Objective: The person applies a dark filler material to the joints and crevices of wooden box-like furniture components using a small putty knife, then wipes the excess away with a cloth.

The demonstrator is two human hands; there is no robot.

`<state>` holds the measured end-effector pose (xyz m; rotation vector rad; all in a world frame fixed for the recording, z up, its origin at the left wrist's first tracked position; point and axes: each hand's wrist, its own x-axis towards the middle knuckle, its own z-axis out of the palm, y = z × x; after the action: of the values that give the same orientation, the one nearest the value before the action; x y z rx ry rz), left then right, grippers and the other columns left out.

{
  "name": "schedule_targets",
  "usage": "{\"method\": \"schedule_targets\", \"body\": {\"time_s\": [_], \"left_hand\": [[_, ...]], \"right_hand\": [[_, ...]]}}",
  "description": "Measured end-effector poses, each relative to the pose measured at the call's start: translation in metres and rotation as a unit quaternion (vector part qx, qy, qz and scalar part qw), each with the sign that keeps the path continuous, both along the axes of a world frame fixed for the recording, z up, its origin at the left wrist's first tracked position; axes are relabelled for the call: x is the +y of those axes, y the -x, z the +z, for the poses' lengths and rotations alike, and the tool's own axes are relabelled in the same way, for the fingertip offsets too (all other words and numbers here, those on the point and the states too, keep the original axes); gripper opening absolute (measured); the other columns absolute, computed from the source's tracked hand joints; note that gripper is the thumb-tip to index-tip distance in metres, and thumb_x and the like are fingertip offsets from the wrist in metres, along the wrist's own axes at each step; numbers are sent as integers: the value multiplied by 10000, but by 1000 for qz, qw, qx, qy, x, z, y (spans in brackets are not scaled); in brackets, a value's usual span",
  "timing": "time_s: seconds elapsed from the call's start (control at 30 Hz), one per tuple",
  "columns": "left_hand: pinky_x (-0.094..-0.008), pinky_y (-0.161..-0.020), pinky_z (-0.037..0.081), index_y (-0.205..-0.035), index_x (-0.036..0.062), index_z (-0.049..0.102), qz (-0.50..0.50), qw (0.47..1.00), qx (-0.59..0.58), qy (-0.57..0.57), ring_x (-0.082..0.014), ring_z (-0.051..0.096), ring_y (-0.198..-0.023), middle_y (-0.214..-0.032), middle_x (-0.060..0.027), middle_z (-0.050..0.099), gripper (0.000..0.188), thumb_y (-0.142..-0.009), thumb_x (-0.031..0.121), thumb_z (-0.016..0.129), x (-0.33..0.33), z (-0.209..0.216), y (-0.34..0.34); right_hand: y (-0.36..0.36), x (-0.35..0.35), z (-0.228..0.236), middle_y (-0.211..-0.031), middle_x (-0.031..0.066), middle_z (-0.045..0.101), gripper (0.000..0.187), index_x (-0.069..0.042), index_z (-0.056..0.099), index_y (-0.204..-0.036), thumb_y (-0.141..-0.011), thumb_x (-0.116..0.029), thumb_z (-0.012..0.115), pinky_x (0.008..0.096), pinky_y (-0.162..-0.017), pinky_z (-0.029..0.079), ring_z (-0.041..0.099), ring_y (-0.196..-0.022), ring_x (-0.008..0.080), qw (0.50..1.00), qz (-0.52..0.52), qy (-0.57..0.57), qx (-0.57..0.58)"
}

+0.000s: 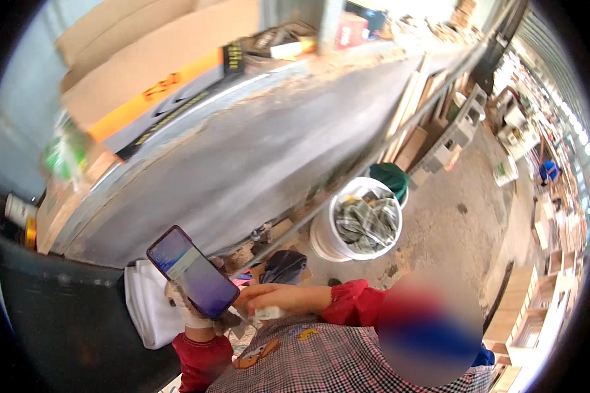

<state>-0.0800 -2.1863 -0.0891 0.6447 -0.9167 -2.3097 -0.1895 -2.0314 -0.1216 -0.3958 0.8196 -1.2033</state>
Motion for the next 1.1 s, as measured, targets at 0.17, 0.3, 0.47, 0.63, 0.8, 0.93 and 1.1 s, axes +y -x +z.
{"method": "schedule_targets", "body": {"time_s": [0.17,0.3,0.47,0.63,0.8,0.93,1.1], "left_hand": [[-344,-754,502,-1193,11,498,-78,979,-58,178,-242,601,-900,-1076,-131,596,538,-846,415,573,68,-35,23],[-358,-725,493,-1172,-11,516,-104,994,-36,7,-262,596,-903,-1085,-154,582,547,-773,343,634,145,-31,70],[-394,-886,469,-1289,25,415,-131,979,-121,102,-273,567,-1030,-1187,-143,542,654,-847,494,523,245,-72,101],[-406,-875,475,-1282,43,423,-122,979,-138,-85,-265,569,-1020,-1166,-129,550,638,-865,519,493,311,-37,149],[-403,-858,483,-1262,57,441,17,977,-195,89,-262,572,-1004,-1144,-120,560,649,-856,560,491,311,-48,170],[-325,-757,494,-1160,47,479,22,989,-142,46,-200,581,-882,-1027,-82,571,459,-923,436,426,284,-58,164],[-313,-728,517,-1182,1,486,-230,911,-207,271,-228,610,-895,-1067,-165,598,823,-787,721,433,306,-1,176]], "right_hand": [[32,59,-4,-1006,39,626,304,1,616,-1070,-881,-231,564,251,-887,391,542,-979,120,997,16,16,72],[61,133,-30,-1034,53,636,323,8,632,-1052,-895,-267,567,252,-902,398,550,-995,123,999,11,-6,48],[107,235,-45,-999,71,646,312,20,632,-1052,-905,-247,561,252,-857,434,577,-937,135,996,1,-89,-2],[137,294,-39,-974,64,649,299,23,637,-1040,-903,-230,556,251,-846,437,579,-920,133,993,-19,-112,-9],[142,336,-54,-924,34,646,234,-12,651,-987,-884,-203,562,246,-816,440,575,-894,110,991,69,-104,46],[172,342,-71,-884,19,646,235,-29,651,-946,-874,-238,572,247,-748,456,585,-809,107,976,-68,-192,80],[221,303,-106,-848,75,660,351,-51,599,-1029,-812,-328,608,344,-694,495,634,-775,243,821,-104,-275,489]]}}
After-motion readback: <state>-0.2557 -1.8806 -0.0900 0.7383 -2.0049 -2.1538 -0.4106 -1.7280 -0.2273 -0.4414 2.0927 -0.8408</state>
